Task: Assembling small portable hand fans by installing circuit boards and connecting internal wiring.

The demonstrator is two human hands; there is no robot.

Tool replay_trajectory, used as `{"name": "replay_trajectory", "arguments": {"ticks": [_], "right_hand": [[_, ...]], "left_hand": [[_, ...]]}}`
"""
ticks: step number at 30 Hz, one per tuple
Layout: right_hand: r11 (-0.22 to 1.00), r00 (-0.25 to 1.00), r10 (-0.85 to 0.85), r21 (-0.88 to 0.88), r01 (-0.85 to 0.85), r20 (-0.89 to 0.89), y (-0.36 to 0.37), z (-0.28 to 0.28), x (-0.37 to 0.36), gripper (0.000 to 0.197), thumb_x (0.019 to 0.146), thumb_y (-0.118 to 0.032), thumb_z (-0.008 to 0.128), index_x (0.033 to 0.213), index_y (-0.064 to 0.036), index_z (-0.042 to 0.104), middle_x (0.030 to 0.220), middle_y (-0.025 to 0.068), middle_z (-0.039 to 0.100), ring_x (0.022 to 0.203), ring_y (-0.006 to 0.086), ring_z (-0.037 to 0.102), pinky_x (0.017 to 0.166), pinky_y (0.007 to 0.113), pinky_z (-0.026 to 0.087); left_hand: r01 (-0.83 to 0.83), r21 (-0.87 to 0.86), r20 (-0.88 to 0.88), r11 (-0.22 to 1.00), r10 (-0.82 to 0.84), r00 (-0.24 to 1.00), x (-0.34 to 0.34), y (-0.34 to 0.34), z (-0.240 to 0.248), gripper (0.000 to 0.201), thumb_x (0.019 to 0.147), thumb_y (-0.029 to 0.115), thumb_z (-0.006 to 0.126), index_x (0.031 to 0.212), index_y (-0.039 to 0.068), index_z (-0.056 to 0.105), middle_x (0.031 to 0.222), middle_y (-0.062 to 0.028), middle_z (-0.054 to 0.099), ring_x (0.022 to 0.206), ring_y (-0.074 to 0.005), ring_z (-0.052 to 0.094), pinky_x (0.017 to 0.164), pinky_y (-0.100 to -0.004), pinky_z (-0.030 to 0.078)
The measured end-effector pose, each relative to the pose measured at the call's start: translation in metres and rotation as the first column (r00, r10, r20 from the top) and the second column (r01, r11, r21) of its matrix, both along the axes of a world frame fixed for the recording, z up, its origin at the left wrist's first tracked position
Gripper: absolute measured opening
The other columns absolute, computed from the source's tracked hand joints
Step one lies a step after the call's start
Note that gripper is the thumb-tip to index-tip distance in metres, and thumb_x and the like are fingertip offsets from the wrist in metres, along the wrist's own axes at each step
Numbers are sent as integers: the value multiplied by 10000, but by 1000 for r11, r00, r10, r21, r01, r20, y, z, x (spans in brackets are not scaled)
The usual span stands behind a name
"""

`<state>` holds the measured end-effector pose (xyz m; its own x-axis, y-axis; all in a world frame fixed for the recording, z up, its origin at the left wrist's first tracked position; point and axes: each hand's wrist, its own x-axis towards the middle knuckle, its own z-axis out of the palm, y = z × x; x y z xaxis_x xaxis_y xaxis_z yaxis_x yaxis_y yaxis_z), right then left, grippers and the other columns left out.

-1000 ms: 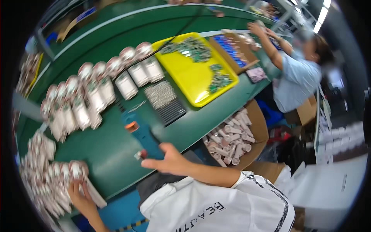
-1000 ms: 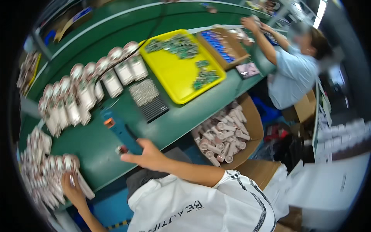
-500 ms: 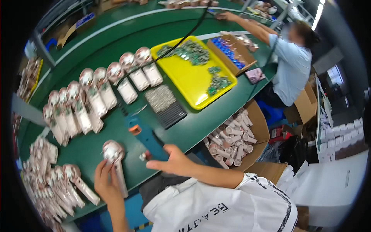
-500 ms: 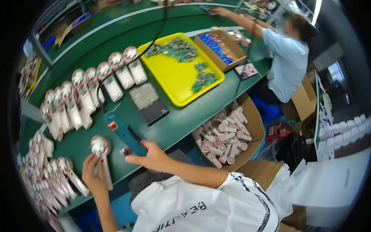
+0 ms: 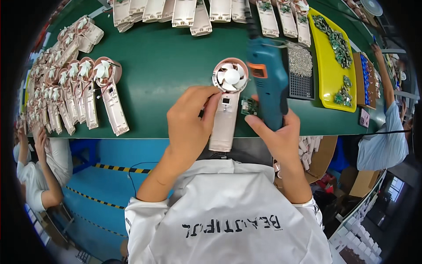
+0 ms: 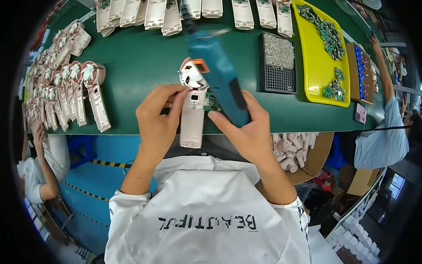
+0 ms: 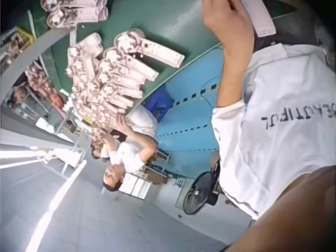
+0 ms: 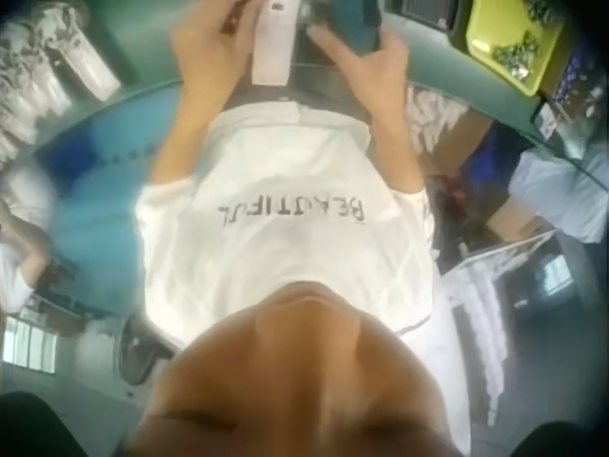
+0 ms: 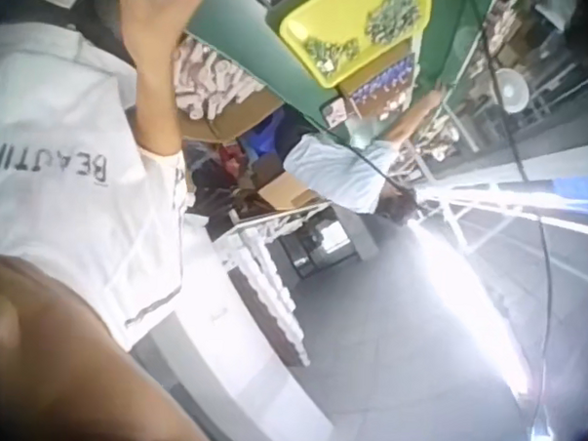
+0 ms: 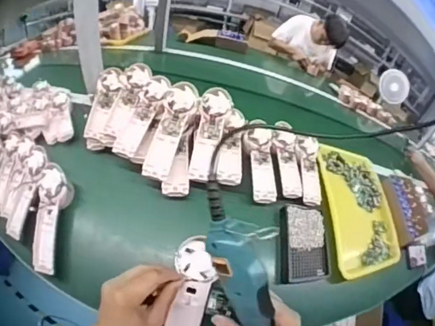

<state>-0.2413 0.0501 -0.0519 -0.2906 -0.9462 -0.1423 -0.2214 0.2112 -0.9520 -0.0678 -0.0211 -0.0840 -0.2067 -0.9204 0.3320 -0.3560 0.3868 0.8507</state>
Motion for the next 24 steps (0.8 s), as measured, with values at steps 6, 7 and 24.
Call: {"name": "replay_trajectory", "arguments": {"ticks": [6,7,24], "right_hand": [[987,981,116,-88,-131,-154,-12,-2,12,352,749,-48,754,1075,22,640,1033,106,617,899,205,619,799,293,483],[985,974,123,-98,-144,-190,-14,-4,12,355,747,-51,754,1076,21,641,1035,107,617,901,208,621,800,297,485],[986,988,-153,61,155,-27,-21,-3,23,248,820,-110,761,980,38,642,795,7,633,712,58,548,648,219,462]], "left_hand": [[23,159,-118,987,-4,993,1,-1,-4,116,843,-20,675,956,4,670,851,-114,660,648,-200,634,582,-279,514],[24,213,-169,977,13,986,1,0,-5,111,847,-22,671,956,0,669,847,-113,659,652,-188,636,585,-276,515],[120,472,-260,873,8,965,0,-1,10,94,877,0,659,952,-28,610,836,-109,677,691,-139,664,596,-247,523]]}}
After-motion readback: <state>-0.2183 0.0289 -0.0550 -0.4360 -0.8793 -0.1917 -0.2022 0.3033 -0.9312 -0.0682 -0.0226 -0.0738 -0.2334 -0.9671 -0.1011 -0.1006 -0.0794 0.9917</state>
